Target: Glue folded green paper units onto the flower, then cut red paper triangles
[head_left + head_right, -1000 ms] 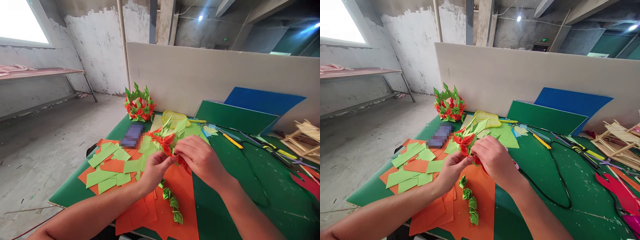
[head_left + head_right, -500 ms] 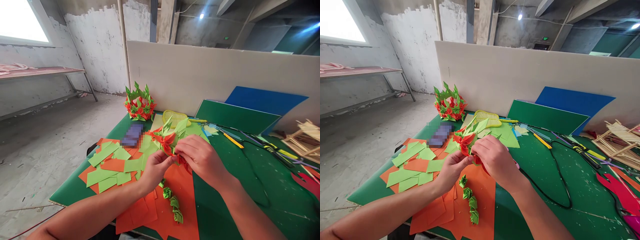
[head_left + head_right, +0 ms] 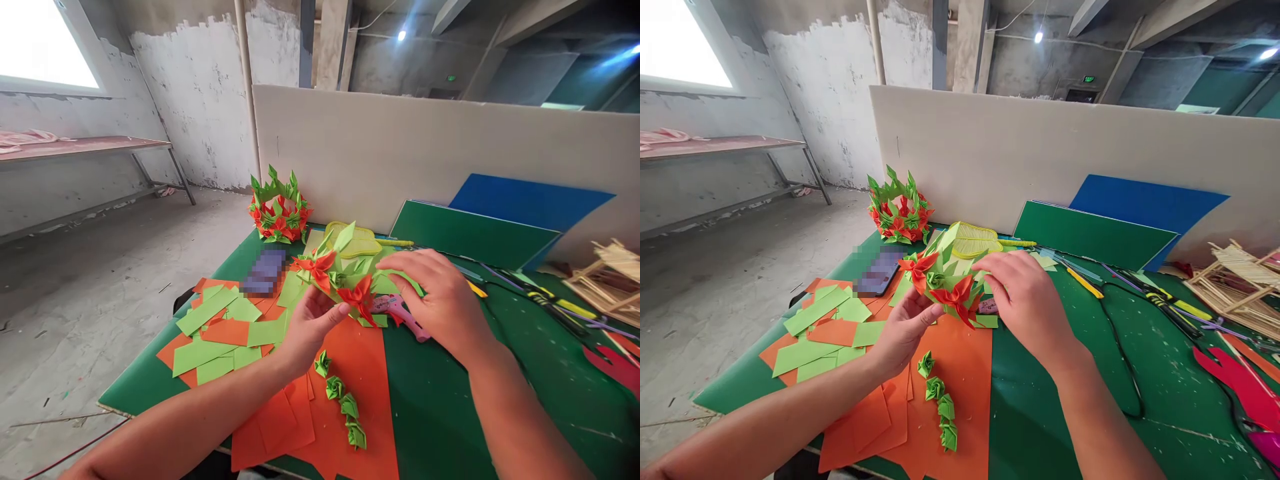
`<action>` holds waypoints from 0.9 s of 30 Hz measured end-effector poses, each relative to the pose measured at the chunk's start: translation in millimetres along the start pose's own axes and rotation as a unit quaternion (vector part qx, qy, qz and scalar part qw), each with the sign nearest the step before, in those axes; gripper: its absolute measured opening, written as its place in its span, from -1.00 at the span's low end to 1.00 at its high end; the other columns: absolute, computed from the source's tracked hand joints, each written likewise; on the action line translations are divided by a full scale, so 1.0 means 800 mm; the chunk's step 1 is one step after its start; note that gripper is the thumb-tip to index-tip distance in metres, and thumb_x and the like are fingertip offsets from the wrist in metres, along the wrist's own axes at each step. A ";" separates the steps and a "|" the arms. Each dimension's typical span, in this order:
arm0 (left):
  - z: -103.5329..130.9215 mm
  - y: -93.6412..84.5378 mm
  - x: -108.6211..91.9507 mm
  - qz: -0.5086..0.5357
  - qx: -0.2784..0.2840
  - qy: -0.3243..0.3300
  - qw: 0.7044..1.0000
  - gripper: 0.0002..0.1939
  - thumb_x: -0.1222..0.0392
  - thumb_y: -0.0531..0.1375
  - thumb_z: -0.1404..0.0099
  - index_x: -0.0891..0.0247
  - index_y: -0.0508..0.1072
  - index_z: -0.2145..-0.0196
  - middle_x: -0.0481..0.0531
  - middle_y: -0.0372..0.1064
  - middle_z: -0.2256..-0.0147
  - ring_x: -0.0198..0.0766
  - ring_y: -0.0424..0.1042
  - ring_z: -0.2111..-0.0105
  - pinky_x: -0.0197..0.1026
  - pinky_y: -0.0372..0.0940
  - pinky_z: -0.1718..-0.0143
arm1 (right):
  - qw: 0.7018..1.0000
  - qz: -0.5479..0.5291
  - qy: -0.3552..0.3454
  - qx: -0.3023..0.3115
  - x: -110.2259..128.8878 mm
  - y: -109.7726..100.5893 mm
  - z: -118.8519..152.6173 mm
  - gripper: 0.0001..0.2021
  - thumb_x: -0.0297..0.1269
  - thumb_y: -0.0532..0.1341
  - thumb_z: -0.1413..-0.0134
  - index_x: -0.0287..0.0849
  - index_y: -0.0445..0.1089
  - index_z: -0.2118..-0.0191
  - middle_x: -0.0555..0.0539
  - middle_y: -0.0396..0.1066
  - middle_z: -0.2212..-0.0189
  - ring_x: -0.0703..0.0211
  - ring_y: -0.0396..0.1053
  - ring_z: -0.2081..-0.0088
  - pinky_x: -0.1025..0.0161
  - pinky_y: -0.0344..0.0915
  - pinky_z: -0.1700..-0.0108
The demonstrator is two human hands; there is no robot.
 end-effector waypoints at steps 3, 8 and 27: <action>-0.001 -0.001 0.000 -0.010 0.011 0.018 1.000 -0.43 0.24 0.37 -0.09 0.09 0.31 -0.05 0.06 0.32 -0.09 -0.08 0.30 -0.10 -0.03 0.21 -0.10 | 0.997 0.036 0.039 0.047 -0.016 0.010 0.004 -0.75 -0.48 0.11 -0.16 -0.08 0.37 0.08 -0.05 0.47 0.15 0.06 0.39 0.12 0.15 0.30 0.12; -0.004 -0.009 0.007 -0.051 -0.013 0.050 0.997 -0.33 0.22 0.39 -0.05 0.00 0.22 -0.07 0.03 0.17 -0.19 -0.07 0.19 -0.17 0.00 0.18 -0.14 | 0.992 0.017 0.071 0.106 -0.019 0.033 0.008 -0.76 -0.45 0.12 -0.16 -0.04 0.34 0.08 0.01 0.48 0.17 0.15 0.44 0.24 0.25 0.28 0.26; -0.019 -0.032 0.004 0.032 -0.130 0.053 0.990 -0.75 0.05 0.37 -0.06 0.21 0.49 0.36 -0.05 0.49 0.31 -0.23 0.44 0.14 -0.15 0.29 0.02 | 0.819 0.084 0.316 0.472 -0.134 0.058 0.067 -0.60 0.17 0.20 0.07 -0.13 0.38 0.46 -0.10 0.47 0.49 0.08 0.41 0.43 0.29 0.02 0.52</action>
Point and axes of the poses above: each hand's wrist, its own z-axis away from the middle knuckle, its own y-axis out of the palm, x = y × z, the point moved 3 cm from there along -z, towards the middle knuckle
